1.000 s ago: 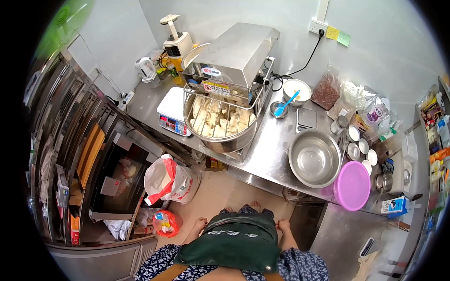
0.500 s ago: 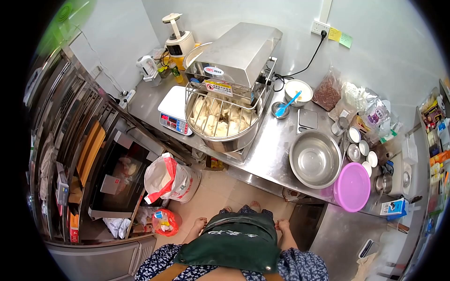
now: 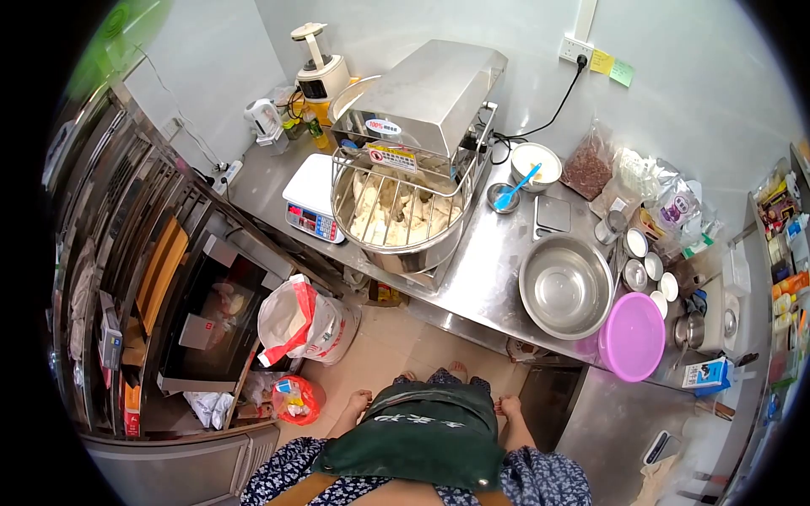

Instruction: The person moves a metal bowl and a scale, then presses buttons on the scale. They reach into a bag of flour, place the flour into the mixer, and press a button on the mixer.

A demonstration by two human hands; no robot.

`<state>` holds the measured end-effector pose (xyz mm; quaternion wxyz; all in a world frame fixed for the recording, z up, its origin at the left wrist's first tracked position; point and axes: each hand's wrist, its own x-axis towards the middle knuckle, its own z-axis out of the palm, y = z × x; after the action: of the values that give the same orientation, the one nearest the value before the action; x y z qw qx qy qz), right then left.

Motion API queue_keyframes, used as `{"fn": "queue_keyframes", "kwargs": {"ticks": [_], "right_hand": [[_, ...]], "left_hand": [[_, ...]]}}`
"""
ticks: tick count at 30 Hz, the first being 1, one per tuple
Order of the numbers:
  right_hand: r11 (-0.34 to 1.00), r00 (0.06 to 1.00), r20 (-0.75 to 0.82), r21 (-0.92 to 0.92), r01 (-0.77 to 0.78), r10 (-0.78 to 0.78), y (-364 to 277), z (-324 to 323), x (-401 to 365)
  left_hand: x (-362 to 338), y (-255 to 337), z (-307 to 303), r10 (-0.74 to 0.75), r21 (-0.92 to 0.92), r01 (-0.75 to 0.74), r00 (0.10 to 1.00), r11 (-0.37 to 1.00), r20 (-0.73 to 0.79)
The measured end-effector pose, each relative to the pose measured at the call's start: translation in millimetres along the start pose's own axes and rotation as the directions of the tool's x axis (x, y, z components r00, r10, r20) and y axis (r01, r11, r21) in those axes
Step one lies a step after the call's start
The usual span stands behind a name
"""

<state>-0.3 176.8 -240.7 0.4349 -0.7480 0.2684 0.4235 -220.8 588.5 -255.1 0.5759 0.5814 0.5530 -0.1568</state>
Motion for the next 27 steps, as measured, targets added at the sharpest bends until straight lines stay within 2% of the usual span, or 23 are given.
{"fn": "queue_keyframes", "kwargs": {"ticks": [14, 27], "right_hand": [[1.000, 1.000, 0.011, 0.026, -0.006, 0.006, -7, -2, 1], [1.000, 1.000, 0.010, -0.026, 0.012, -0.011, -6, 3, 3]], "left_hand": [[8, -8, 1, 0.009, -0.016, -0.010, 0.998, 1.000, -0.055], [3, -6, -1, -0.010, -0.110, 0.004, 0.999, 0.994, -0.048]]}}
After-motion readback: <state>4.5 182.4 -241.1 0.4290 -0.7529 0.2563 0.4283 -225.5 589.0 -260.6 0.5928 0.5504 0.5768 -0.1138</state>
